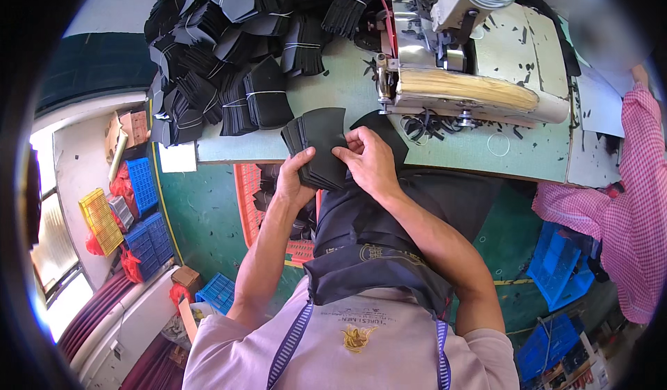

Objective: The recorder is skiving or trimming the edges of black leather shoe components using an industrial machine.

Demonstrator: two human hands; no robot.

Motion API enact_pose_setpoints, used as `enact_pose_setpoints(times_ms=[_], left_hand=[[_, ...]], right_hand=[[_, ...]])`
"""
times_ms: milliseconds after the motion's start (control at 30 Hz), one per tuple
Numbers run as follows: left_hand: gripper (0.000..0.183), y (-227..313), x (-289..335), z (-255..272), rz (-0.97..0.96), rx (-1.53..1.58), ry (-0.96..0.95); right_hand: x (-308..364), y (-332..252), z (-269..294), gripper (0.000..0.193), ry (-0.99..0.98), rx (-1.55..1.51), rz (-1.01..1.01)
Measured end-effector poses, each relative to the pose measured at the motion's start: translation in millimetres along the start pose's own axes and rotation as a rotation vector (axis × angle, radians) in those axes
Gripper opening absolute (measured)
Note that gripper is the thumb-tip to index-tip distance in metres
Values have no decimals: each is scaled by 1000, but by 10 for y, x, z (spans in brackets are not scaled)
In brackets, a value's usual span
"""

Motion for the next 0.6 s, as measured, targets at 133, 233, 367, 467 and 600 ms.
enact_pose_setpoints(times_ms=[133, 233, 367, 467, 600], left_hand=[[48, -88, -5, 227, 29, 97, 63], [48, -114, 9, 316, 69, 183, 95], [47, -62, 96, 238, 70, 285, 78], [46, -26, 248, 374, -39, 302, 185], [45, 148, 413, 308, -350, 40, 223]], right_hand=[[63, -153, -60, 29, 97, 119, 143], [37, -57, -159, 25, 43, 44, 96], [-66, 232, -214, 20, 0, -247, -312], [-221, 153, -240, 28, 6, -105, -243], [-262, -609, -134, 40, 248, 410, 477]])
Point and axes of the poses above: each hand's wrist, its own x-axis away from the middle knuckle, its own z-axis out of the back of the hand, y = z × x, the point moved 6 cm from there along -x, towards the middle knuckle, and after that the axes turned 9 degrees about y, right-handed, at the moved point
